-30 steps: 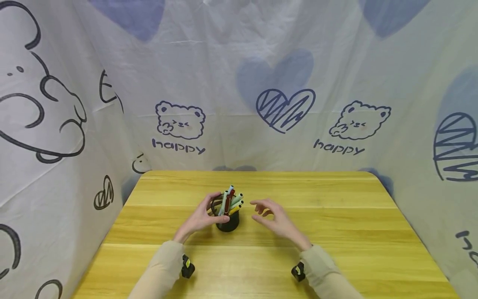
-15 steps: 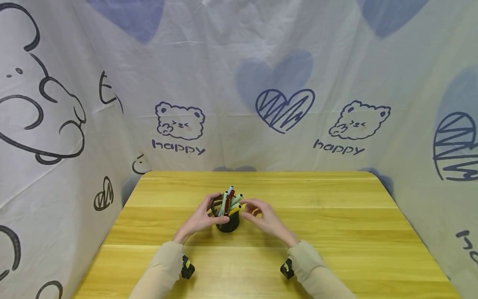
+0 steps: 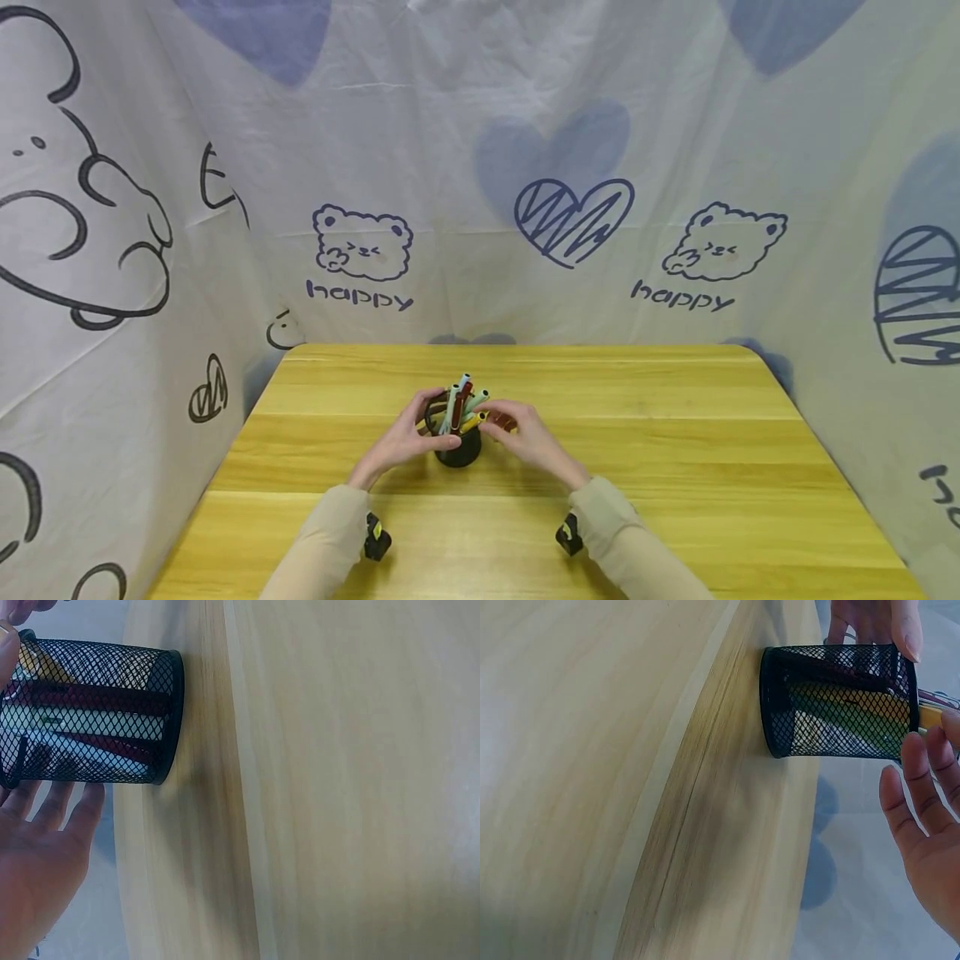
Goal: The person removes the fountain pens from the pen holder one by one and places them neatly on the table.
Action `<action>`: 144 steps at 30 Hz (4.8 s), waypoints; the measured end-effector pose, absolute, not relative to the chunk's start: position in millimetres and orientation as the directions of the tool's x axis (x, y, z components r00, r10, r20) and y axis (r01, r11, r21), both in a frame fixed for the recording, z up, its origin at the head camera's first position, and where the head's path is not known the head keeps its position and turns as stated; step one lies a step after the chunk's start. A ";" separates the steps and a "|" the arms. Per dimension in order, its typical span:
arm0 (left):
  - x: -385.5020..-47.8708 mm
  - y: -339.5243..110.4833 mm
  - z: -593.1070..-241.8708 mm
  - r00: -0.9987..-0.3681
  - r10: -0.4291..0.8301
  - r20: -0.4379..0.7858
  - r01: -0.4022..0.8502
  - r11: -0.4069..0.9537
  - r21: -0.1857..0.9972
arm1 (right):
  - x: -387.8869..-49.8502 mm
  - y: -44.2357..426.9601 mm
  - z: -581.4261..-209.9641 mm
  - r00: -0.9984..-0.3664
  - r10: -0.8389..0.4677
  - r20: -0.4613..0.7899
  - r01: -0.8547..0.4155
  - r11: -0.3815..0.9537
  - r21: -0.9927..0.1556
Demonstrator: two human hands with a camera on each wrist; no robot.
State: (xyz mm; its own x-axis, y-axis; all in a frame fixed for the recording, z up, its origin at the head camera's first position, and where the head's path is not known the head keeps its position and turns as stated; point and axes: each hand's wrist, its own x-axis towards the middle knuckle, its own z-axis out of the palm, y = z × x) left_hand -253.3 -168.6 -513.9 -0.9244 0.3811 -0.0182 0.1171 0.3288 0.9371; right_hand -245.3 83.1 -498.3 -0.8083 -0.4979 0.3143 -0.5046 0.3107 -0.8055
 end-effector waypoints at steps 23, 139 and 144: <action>-253.3 -166.7 -513.8 -0.924 0.383 -0.022 0.108 0.314 0.943 | -245.0 80.1 -501.0 -0.791 -0.426 0.438 -0.568 0.247 -0.785; -250.4 -166.8 -511.5 -0.930 0.365 -0.051 0.075 0.324 0.943 | -230.3 149.5 -542.9 -0.994 0.027 -0.109 0.103 -0.159 -0.982; -250.9 -167.3 -511.9 -0.931 0.361 -0.056 0.071 0.328 0.942 | -232.4 151.9 -547.0 -0.994 0.007 -0.110 0.109 -0.073 -0.991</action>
State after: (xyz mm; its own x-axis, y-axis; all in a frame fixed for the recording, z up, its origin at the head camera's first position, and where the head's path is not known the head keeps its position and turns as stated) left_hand -250.9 -167.3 -511.9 -0.9308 0.3613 -0.0560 0.0707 0.3282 0.9420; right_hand -232.4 151.9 -547.0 -0.9939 0.0070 -0.1097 0.1089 -0.0730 -0.9914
